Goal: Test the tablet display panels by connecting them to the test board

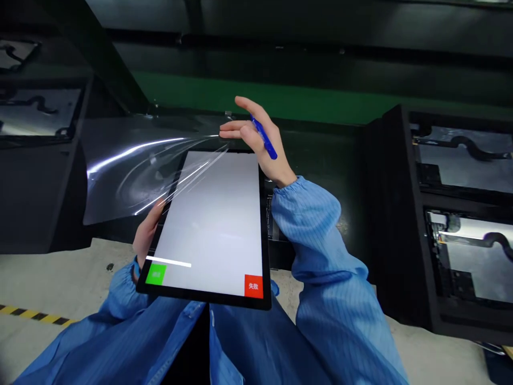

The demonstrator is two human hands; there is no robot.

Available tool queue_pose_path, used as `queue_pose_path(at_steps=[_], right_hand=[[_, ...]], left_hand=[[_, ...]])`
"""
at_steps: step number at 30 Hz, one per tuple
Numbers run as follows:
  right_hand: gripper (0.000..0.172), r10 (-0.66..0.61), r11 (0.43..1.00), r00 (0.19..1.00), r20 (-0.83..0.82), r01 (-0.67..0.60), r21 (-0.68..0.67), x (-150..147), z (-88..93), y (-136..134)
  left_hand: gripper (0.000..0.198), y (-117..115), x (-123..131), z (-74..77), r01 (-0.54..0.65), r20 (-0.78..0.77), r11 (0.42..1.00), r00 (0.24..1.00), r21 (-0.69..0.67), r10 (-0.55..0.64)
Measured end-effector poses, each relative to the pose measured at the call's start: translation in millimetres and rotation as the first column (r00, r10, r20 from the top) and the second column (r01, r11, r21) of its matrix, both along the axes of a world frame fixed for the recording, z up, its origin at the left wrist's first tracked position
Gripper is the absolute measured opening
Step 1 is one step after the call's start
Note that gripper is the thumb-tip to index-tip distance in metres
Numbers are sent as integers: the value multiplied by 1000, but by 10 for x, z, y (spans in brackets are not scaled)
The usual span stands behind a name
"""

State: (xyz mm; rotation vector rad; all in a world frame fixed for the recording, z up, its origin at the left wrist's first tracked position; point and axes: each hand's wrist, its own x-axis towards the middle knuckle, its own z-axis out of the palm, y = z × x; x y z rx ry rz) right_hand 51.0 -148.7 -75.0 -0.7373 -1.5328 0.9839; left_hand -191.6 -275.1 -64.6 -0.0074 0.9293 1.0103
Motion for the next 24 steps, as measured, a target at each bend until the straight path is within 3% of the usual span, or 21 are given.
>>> queue_pose_path(at_steps=[7, 11, 14, 19, 24], right_hand=[[65, -1, 999, 1000, 3, 1, 47, 39, -135, 101], [49, 16, 995, 995, -103, -6, 98, 17, -197, 108], [42, 28, 995, 988, -153, -14, 98, 17, -247, 131], [45, 19, 999, 988, -156, -13, 37, 33, -283, 170], [49, 30, 998, 986, -162, -21, 58, 26, -241, 146]], left_hand=[[41, 39, 143, 174, 71, 70, 996, 995, -58, -67], [43, 43, 151, 220, 107, 90, 994, 991, -40, -103], [43, 39, 150, 222, 117, 29, 993, 993, -1, -117], [39, 35, 160, 197, 74, -95, 997, 993, 36, -70], [35, 43, 168, 170, 32, -154, 999, 988, 9, -30]])
